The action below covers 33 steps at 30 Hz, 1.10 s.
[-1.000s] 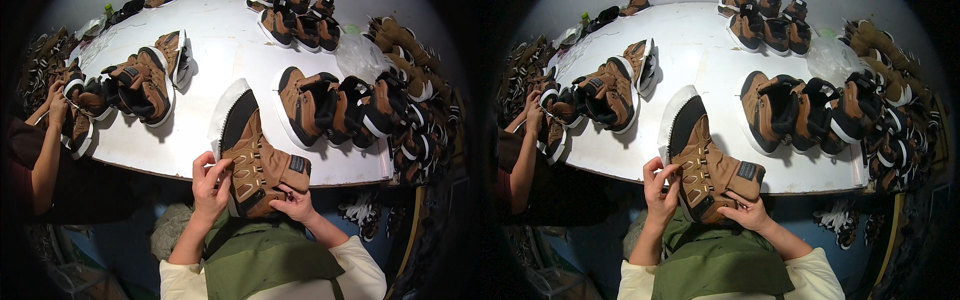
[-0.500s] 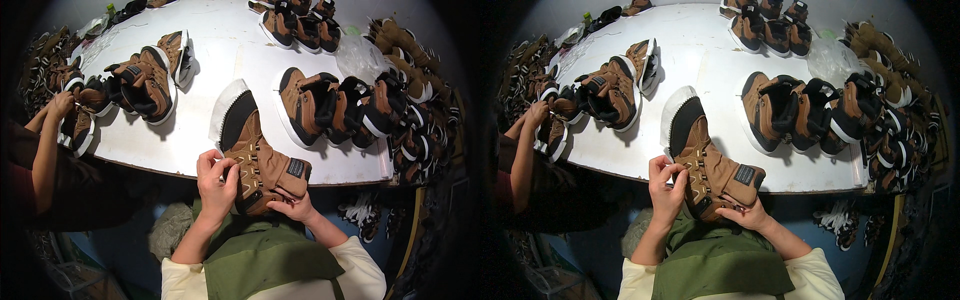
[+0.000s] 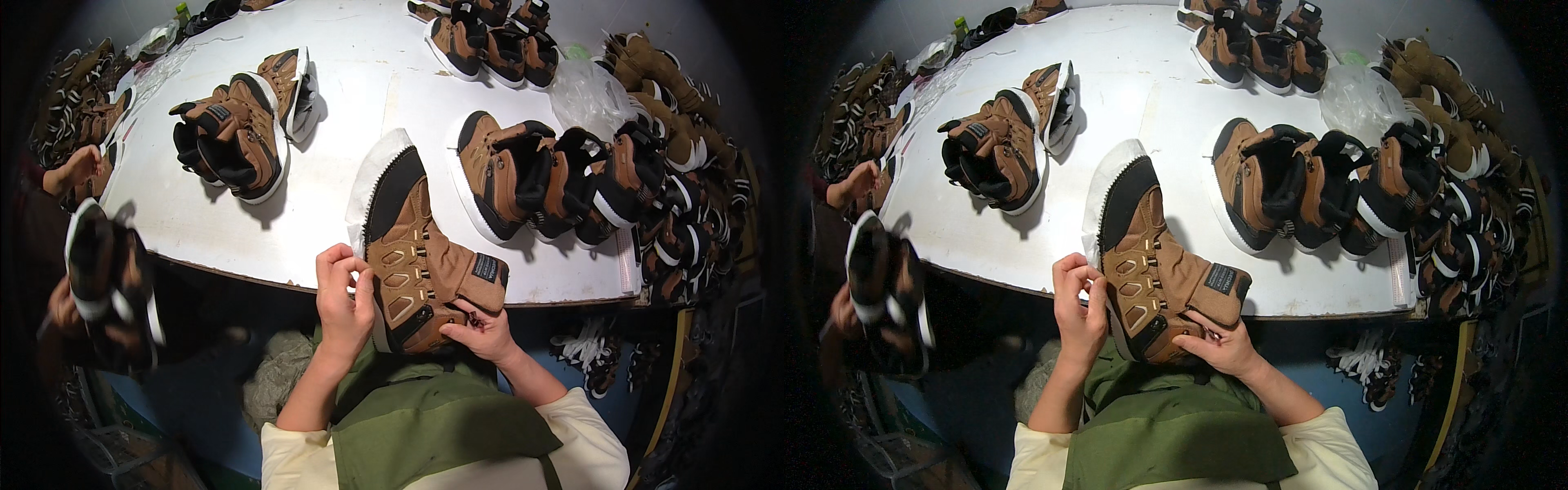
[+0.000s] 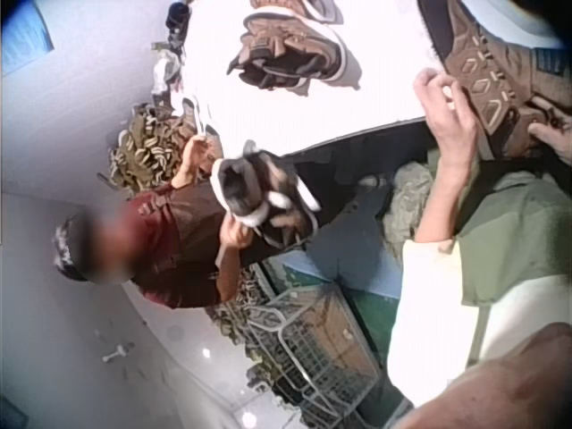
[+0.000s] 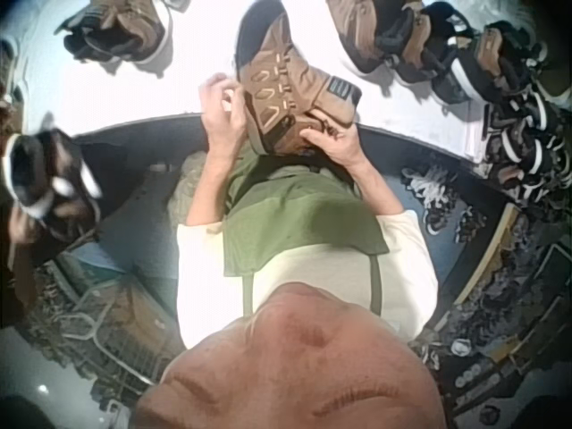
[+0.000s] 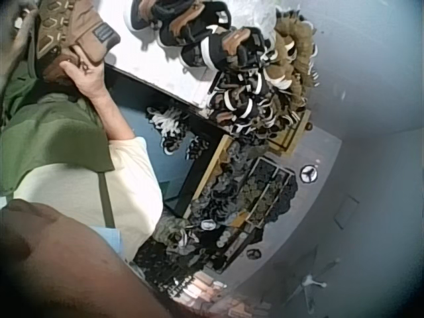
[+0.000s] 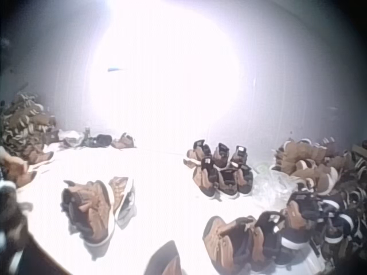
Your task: The person threads white laces through the eyelets of a brown and black high-top sneaker, pulls the laces to tighten them, and adjusts the tongue and laces. The person repeats this process on a second shoe. The finished shoes remain on the table.
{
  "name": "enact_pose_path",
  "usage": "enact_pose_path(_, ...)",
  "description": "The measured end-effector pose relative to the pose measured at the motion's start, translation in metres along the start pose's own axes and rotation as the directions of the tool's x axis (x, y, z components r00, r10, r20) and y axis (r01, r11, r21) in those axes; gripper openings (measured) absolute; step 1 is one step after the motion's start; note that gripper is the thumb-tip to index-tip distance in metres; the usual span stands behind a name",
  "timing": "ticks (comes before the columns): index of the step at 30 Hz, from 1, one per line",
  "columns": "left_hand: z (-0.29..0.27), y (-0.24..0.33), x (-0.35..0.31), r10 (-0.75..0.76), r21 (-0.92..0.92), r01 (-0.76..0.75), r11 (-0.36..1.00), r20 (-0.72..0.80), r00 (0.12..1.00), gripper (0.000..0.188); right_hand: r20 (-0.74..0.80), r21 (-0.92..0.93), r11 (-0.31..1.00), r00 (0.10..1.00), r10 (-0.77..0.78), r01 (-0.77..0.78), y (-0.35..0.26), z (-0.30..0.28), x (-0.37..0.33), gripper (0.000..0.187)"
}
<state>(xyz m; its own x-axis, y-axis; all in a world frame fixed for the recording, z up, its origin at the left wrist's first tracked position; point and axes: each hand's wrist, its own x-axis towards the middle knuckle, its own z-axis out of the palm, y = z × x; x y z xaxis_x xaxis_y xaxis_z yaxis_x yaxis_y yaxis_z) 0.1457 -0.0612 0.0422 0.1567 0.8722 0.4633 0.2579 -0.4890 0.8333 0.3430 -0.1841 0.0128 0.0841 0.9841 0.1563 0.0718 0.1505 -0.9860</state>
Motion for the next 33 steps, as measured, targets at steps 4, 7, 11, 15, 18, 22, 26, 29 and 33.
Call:
enact_pose_path(4, -0.003, 0.0, 0.012, 0.14, 0.128, -0.133, 0.983, -0.054, 0.989, 0.015, -0.009, 0.036, 0.998, 0.999, -0.046, 0.046, -0.005, 0.003, 0.004, 0.047)
enact_pose_path(7, -0.006, 0.009, 0.026, 0.254, 0.256, -0.245, 0.935, -0.003, 0.967, 0.02, -0.006, -0.05, 0.995, 0.997, -0.082, 0.081, -0.001, 0.001, 0.0, 0.044)
enact_pose_path(11, -0.011, 0.017, 0.037, 0.263, 0.308, -0.294, 0.905, 0.14, 0.955, 0.025, 0.015, -0.093, 0.98, 0.984, -0.177, 0.178, -0.006, 0.005, 0.0, 0.042)
enact_pose_path(15, -0.013, 0.019, 0.04, 0.302, 0.369, -0.359, 0.857, 0.204, 0.931, 0.024, -0.02, -0.039, 0.977, 0.977, -0.212, 0.211, 0.002, 0.013, -0.003, 0.041)
enact_pose_path(18, -0.015, 0.02, 0.041, 0.337, 0.394, -0.412, 0.822, 0.246, 0.909, 0.021, 0.127, -0.18, 0.931, 0.946, -0.298, 0.318, 0.0, 0.007, -0.002, 0.048)
enact_pose_path(22, -0.013, 0.018, 0.042, 0.319, 0.415, -0.408, 0.813, 0.268, 0.909, 0.018, 0.164, -0.138, 0.962, 0.963, -0.214, 0.237, 0.0, 0.005, -0.002, 0.052)
enact_pose_path(26, -0.01, 0.019, 0.043, 0.297, 0.379, -0.388, 0.84, 0.277, 0.914, 0.018, 0.133, -0.108, 0.964, 0.964, -0.229, 0.244, 0.003, 0.005, -0.003, 0.053)
enact_pose_path(29, -0.009, 0.017, 0.042, 0.288, 0.349, -0.372, 0.86, 0.268, 0.919, 0.018, 0.121, -0.146, 0.946, 0.954, -0.274, 0.29, 0.0, 0.004, -0.001, 0.053)
enact_pose_path(33, -0.009, 0.018, 0.043, 0.279, 0.296, -0.346, 0.89, 0.246, 0.928, 0.018, 0.1, -0.179, 0.954, 0.969, -0.226, 0.241, -0.001, 0.002, -0.004, 0.048)
